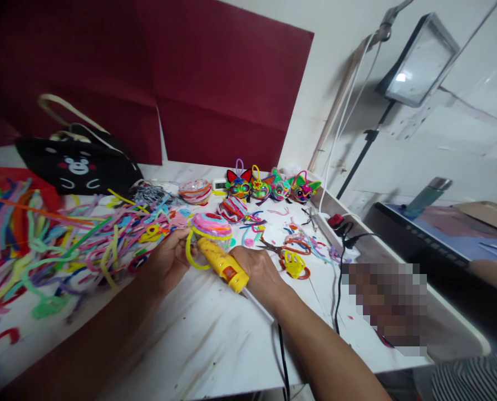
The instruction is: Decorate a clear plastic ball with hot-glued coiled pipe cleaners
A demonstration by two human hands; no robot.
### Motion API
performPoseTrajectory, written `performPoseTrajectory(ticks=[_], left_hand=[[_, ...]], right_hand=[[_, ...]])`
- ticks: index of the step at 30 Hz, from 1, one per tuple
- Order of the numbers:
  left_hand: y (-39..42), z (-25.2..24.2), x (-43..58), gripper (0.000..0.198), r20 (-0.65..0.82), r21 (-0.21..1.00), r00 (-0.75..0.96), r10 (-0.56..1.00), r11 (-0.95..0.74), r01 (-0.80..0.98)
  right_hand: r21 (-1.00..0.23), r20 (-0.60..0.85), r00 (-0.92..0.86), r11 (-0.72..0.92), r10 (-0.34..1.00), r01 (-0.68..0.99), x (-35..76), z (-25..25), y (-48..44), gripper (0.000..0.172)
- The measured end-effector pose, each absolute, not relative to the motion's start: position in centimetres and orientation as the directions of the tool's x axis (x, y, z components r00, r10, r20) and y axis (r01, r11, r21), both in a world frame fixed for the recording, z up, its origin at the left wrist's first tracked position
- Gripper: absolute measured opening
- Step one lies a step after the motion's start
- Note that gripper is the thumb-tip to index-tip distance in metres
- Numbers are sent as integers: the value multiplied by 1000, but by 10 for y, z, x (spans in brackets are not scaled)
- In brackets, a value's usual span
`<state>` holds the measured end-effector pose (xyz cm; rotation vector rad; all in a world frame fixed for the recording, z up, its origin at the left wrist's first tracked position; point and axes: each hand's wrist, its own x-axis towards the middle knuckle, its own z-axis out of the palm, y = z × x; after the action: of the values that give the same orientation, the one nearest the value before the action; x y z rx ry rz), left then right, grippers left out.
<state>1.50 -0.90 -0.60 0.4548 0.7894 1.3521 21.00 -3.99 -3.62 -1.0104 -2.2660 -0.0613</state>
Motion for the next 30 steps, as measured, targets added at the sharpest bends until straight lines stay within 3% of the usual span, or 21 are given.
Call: performPoseTrajectory(ticks=[15,30], left_hand=[[-9,-11,16,9,-161,715,26,987,135,-686],[-2,-6,9,16,-252,637,1,968,167,-753]], right_hand=[[-213,603,-482,710,636,671,205,-33,-42,19],[-194,653,-476,738,589,647,208,-29,-41,19]])
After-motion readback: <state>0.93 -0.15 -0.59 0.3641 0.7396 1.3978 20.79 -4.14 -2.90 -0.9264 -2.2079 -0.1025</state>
